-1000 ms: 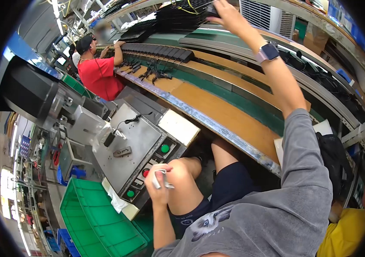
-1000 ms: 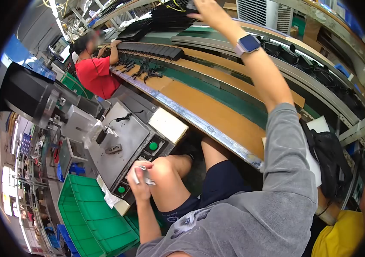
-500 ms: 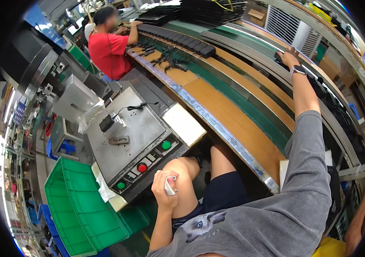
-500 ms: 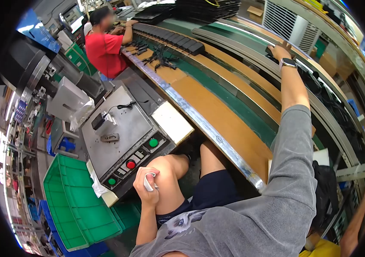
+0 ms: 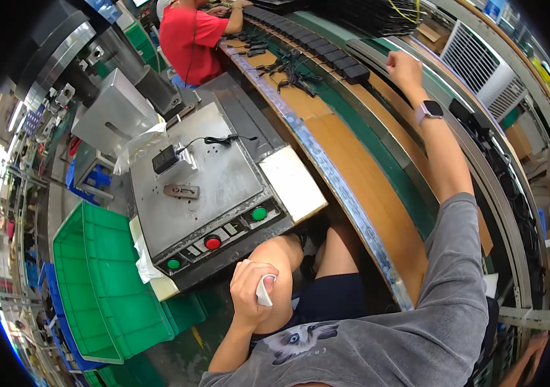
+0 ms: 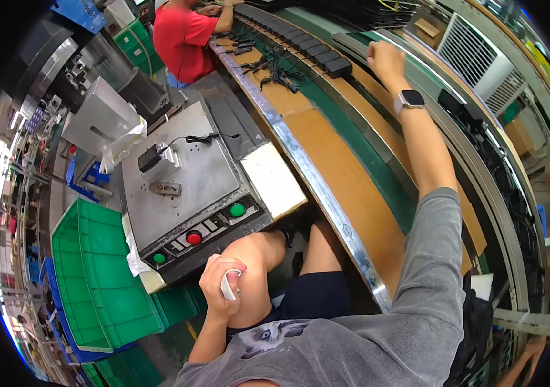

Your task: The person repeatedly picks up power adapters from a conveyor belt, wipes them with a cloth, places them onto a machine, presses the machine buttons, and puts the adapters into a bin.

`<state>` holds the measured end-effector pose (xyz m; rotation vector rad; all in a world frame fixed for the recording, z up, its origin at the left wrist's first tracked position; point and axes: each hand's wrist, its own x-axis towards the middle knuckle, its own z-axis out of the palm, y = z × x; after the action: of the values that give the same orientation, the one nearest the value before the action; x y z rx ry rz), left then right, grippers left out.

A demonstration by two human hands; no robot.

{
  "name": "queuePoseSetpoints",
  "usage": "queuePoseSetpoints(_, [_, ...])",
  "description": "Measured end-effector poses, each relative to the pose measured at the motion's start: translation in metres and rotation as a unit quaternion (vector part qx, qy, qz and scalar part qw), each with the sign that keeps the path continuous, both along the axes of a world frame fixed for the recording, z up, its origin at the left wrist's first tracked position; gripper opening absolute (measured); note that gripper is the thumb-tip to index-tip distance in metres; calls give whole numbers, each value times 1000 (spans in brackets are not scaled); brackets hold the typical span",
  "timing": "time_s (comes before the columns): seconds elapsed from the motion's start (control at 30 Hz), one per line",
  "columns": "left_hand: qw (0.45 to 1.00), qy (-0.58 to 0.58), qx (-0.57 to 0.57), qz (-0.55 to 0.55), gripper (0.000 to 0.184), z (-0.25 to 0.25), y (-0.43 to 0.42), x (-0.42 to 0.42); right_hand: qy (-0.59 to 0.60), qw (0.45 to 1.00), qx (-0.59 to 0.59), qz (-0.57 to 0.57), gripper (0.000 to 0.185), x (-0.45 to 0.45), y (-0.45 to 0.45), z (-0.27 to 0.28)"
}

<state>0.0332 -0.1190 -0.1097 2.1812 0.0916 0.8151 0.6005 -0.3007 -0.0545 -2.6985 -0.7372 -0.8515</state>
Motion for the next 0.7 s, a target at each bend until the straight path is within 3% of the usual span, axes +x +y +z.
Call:
queuePoseSetpoints(0.1, [1000,17,-2,0,7,0,2,-1,18,1000,-12,-12,29,0,57,1])
queuePoseSetpoints(0.2, [999,38,6,-3,3,-2,7,-2,-113,987,72,92,46,59,102,-26])
queuePoseSetpoints(0.23, [999,43,6,-7,3,-1,7,0,-69,992,51,97,57,82,112,-27])
queuePoseSetpoints(0.33, [998,52,-2,-29,3,-1,11,10,-76,992,100,16,61,130,163,-41])
queuePoseSetpoints(0.37, [998,51,-2,-38,3,0,12,15,-11,997,68,18,64,145,177,-43])
queuePoseSetpoints(0.5, [998,51,4,-41,11,7,11,37,-97,986,-34,129,68,163,245,-61])
queuePoseSetpoints(0.57, [998,46,11,-28,15,3,8,43,-99,973,-13,210,69,193,275,-75])
queuePoseSetpoints(0.6, [1000,-16,19,7,15,-1,6,52,-106,966,-10,234,70,201,284,-80])
queuePoseSetpoints(0.63, [996,-76,30,40,16,-4,3,63,-9,981,-60,186,73,205,286,-90])
queuePoseSetpoints(0.67, [987,-136,45,72,17,-5,3,69,56,974,-207,75,78,165,284,-71])
queuePoseSetpoints(0.7, [992,-89,57,63,16,-6,8,62,67,973,-207,82,80,170,287,-72])
